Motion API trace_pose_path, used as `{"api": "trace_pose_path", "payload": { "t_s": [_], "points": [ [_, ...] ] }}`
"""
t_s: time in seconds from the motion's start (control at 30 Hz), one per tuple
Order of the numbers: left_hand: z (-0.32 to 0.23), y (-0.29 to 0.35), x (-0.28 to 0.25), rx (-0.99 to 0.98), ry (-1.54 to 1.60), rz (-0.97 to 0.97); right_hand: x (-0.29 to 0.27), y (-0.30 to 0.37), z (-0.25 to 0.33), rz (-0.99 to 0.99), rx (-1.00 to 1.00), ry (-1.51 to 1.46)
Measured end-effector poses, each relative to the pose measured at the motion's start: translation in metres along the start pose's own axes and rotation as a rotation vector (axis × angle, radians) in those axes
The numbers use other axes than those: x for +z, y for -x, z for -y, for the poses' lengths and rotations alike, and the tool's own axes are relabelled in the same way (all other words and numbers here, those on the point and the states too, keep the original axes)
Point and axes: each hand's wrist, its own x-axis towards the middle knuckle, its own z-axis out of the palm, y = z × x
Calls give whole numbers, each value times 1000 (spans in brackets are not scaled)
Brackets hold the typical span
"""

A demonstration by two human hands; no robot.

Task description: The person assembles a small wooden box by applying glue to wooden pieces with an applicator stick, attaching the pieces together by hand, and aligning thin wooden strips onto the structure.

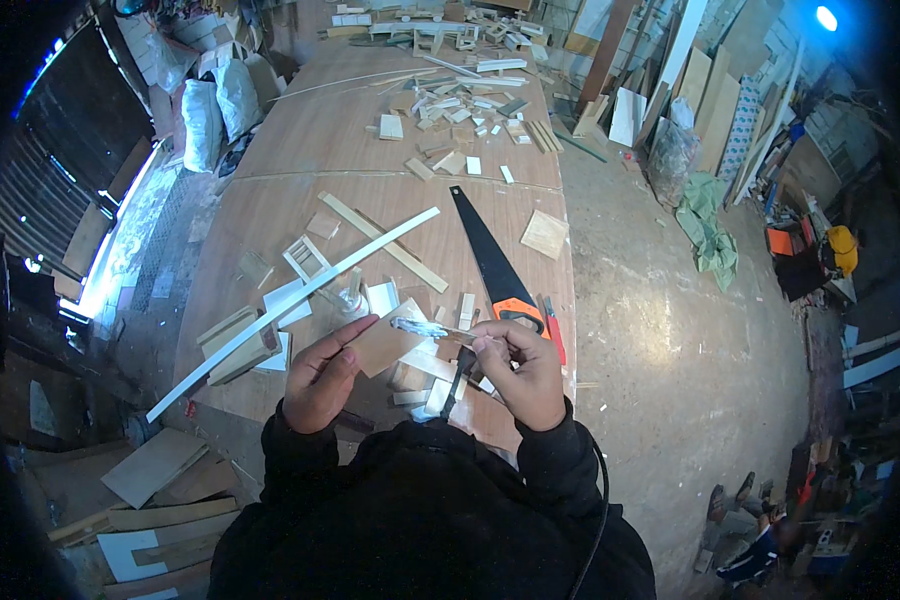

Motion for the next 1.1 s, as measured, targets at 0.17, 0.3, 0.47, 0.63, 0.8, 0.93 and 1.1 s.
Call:
{"api": "trace_pose_path", "payload": {
  "t_s": [0.17,0.3,0.47,0.63,0.8,0.93,1.1],
  "points": [
    [-8,1,5,63,-221,-115,-14,5,-2,-45,-22,28],
    [-12,6,6,87,-235,-117,-30,13,4,-12,-70,67],
    [-23,18,19,90,-278,-75,-43,20,13,131,-110,153],
    [-38,29,43,55,-427,-73,-55,22,18,185,-114,183],
    [-36,39,68,79,-474,-94,-69,21,25,171,-91,130],
    [-45,48,91,39,-448,-172,-95,23,27,321,-85,104],
    [-44,60,118,19,-368,-279,-98,21,23,345,-141,132]
  ]
}}
